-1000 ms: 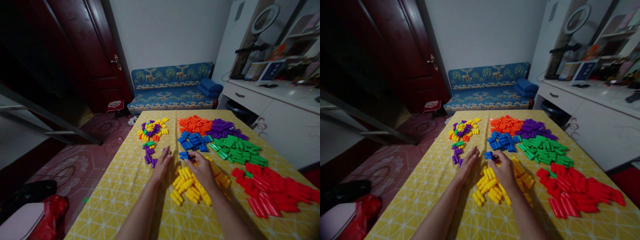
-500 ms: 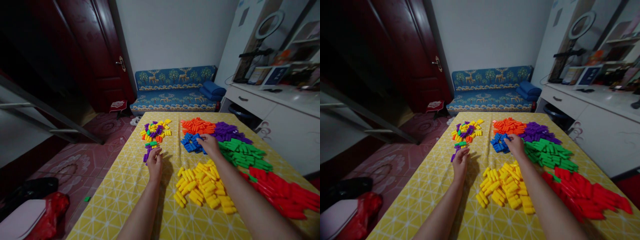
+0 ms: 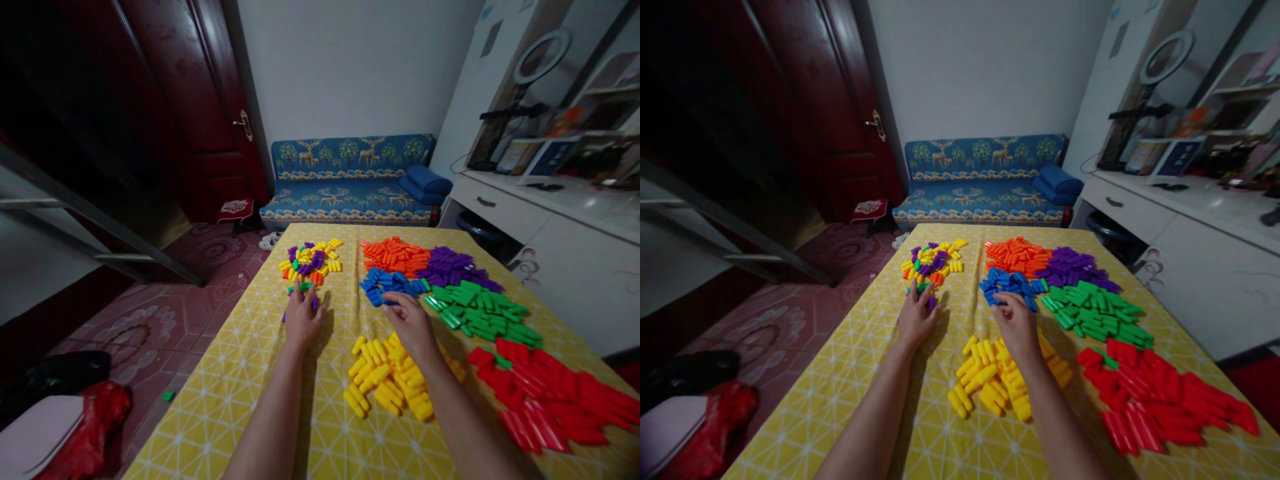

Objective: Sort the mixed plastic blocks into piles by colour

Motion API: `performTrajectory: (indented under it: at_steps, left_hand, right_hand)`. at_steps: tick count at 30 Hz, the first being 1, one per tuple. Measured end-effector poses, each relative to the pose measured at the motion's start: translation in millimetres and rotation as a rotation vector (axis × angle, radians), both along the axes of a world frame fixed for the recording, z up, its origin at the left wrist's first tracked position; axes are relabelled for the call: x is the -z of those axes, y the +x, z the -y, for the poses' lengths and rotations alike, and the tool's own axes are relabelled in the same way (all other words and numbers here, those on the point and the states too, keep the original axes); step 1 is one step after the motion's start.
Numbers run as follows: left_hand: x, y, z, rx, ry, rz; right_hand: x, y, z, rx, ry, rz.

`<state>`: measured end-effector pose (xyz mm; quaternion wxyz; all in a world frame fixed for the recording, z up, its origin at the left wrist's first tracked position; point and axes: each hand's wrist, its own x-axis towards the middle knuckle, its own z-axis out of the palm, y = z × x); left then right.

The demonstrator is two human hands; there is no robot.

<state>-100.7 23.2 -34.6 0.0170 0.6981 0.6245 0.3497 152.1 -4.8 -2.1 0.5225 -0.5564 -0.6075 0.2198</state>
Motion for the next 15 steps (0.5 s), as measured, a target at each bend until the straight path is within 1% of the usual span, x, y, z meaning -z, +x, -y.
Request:
performTrajectory:
  at_steps: [3,6,10,15]
  left_hand:
    - [-0.8,-1.8,-0.4,-0.004,-0.045,-0.135]
    - [-2.0,-2.1,-0.4,-0.026,-0.038,-0.172]
    - [-2.9,-3.5,-1.4,-0.023,0.003,-0.139]
    - [-1.4,-6.0,-2.9,-0.007,0.033,-0.048]
  right_hand:
    - [5.8,-19.3,22.6,-0.052,0.001,-0.058]
    - [13.1,-28.7,32.0,-0.083,-0.009,-0.072]
    - [19.8,-28.9,33.8,-0.079,-0.023,-0.063]
    - [21.2,-27.6,34.3,-0.096,-0.035,-0.040]
